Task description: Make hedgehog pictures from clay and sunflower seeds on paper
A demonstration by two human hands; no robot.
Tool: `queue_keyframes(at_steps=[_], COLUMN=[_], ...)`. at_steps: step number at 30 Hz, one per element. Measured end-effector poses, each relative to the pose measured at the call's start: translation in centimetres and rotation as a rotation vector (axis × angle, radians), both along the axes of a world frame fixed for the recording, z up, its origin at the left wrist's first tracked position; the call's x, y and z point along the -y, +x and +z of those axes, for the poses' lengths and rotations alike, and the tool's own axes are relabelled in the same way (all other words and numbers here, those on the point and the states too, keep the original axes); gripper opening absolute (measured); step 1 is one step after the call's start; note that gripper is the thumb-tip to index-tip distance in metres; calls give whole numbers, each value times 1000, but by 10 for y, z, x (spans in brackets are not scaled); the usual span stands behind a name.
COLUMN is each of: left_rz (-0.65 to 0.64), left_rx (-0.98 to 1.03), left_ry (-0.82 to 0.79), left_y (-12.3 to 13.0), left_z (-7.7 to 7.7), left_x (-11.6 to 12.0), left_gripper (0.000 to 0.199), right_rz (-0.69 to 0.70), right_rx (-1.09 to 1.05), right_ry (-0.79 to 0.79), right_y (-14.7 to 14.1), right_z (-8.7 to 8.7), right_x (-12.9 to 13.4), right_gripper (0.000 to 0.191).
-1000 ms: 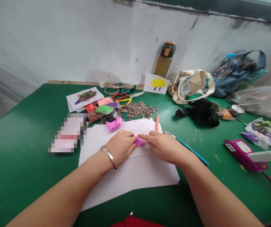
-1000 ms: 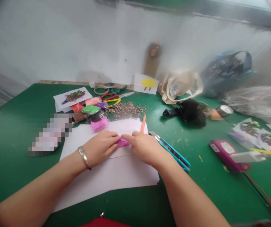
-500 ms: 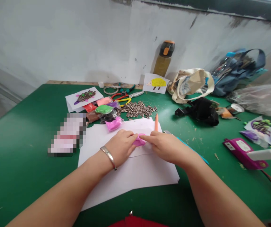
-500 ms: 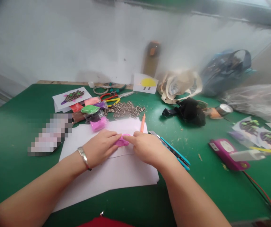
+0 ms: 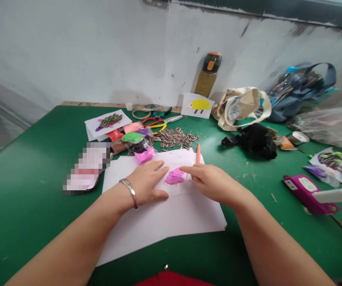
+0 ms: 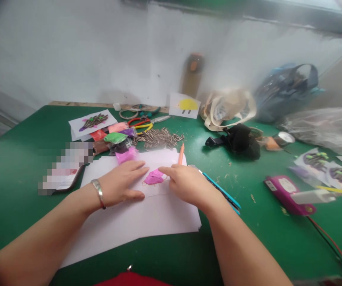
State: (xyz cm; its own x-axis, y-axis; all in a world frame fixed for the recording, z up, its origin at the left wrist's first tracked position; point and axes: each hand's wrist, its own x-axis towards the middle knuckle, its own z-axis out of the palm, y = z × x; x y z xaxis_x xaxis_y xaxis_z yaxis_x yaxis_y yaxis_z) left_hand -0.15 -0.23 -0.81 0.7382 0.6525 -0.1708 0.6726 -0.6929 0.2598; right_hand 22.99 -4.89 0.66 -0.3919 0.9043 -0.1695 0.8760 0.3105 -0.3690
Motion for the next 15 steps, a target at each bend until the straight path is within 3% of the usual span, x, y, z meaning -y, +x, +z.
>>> queue_keyframes(at_steps=[8, 15], left_rz=[36, -8], left_rx=[-67, 57], left_ry=[-37, 65], left_y=[-5, -9], left_z=[-1, 7], left_x=[-4, 0], left_gripper=[77, 43], right_rz=[-91, -56], right_rx=[41, 64], right_ry=[27, 1], right_y=[-1, -17], right_z=[-5, -6], right_x=[-2, 0], right_gripper=[39, 32])
